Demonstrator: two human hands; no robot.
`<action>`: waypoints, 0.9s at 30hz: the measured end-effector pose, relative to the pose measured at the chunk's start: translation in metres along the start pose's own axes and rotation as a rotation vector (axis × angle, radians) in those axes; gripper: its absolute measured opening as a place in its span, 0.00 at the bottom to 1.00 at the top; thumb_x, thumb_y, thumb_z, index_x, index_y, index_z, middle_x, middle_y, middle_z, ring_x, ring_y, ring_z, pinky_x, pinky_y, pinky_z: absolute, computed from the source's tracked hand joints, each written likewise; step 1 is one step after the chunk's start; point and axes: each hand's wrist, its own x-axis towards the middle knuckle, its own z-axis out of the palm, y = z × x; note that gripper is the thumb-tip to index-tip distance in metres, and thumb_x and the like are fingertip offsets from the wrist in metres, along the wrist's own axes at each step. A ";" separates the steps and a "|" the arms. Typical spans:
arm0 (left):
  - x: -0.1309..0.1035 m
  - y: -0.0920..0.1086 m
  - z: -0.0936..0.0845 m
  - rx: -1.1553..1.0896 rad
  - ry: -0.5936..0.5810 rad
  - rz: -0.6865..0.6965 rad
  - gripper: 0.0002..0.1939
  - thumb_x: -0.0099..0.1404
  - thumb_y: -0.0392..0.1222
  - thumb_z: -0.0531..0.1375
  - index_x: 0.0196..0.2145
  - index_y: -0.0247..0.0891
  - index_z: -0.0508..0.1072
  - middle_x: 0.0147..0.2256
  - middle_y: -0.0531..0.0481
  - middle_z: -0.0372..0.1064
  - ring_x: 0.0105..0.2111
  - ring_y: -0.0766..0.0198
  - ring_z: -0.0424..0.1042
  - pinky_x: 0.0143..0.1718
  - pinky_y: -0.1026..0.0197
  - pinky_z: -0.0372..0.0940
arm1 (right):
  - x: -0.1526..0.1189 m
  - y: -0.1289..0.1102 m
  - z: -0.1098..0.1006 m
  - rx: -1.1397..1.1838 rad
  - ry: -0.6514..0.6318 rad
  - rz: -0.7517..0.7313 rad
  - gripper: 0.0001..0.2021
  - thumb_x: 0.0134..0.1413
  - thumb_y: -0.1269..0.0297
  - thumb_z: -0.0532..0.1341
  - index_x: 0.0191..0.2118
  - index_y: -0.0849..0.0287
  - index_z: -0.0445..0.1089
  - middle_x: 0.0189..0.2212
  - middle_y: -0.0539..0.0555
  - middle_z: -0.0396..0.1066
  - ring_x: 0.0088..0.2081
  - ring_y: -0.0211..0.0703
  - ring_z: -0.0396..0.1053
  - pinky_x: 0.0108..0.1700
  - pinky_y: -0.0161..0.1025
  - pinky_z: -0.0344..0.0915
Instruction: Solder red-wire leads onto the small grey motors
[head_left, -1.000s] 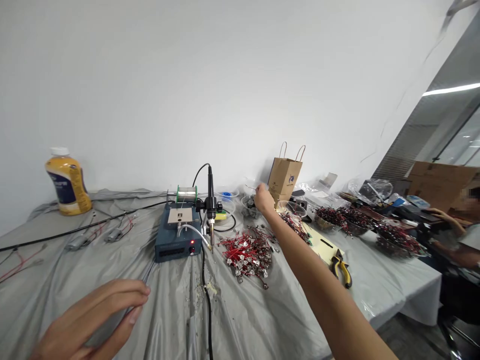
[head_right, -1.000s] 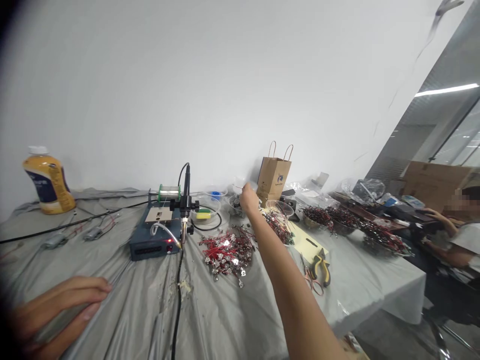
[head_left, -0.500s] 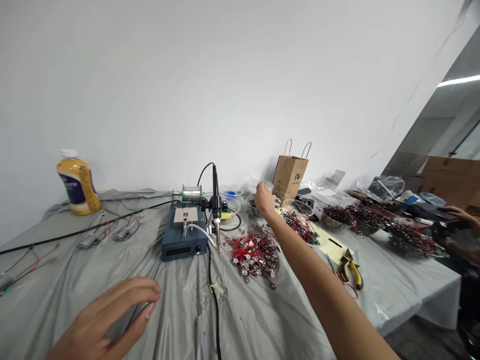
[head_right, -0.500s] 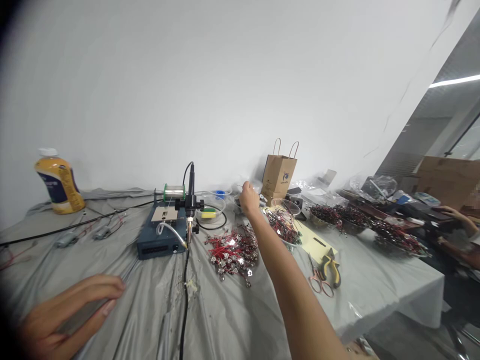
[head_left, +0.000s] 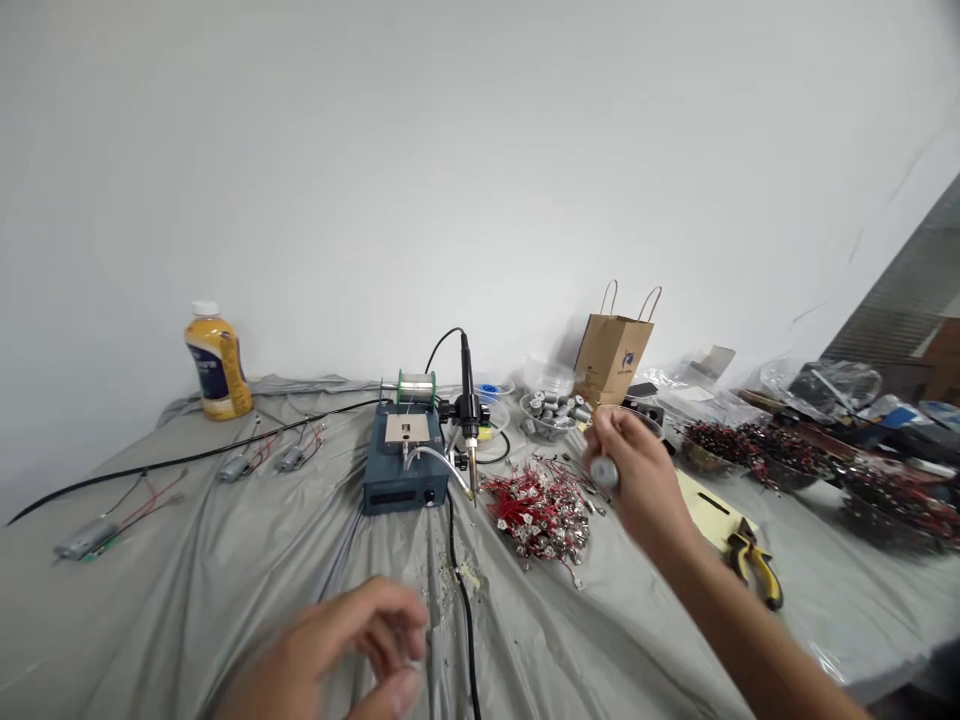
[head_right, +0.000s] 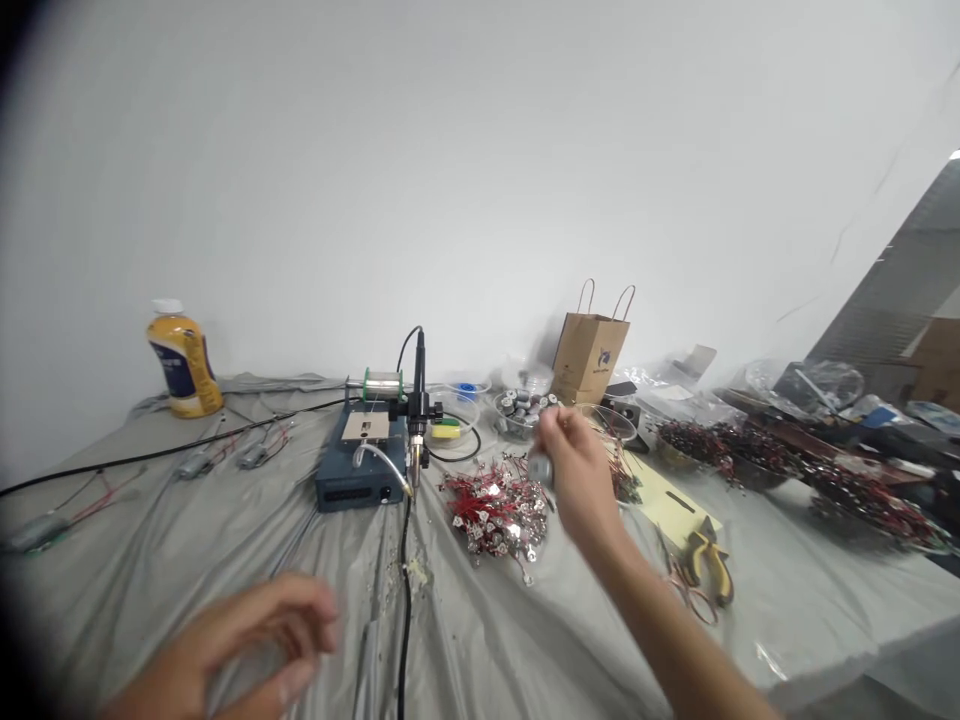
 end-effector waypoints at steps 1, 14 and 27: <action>0.003 0.008 0.014 -0.145 -0.092 -0.083 0.24 0.60 0.58 0.66 0.48 0.44 0.74 0.38 0.47 0.75 0.34 0.60 0.73 0.40 0.58 0.68 | -0.033 -0.008 0.003 0.204 -0.059 0.014 0.14 0.70 0.52 0.49 0.39 0.56 0.60 0.27 0.50 0.64 0.25 0.35 0.61 0.26 0.32 0.60; 0.015 0.008 0.057 -0.807 -0.347 -0.406 0.24 0.52 0.48 0.75 0.44 0.36 0.76 0.34 0.49 0.72 0.31 0.68 0.71 0.38 0.65 0.63 | -0.121 -0.050 0.038 0.350 -0.117 -0.478 0.05 0.64 0.72 0.56 0.42 0.55 0.66 0.38 0.52 0.73 0.37 0.35 0.73 0.40 0.30 0.72; 0.002 0.047 0.005 -0.008 -0.026 -0.183 0.14 0.59 0.51 0.66 0.36 0.39 0.76 0.30 0.54 0.65 0.28 0.66 0.60 0.29 0.66 0.55 | -0.079 -0.054 -0.028 0.031 -0.843 -0.339 0.04 0.61 0.68 0.61 0.36 0.54 0.73 0.28 0.49 0.76 0.28 0.36 0.73 0.30 0.30 0.67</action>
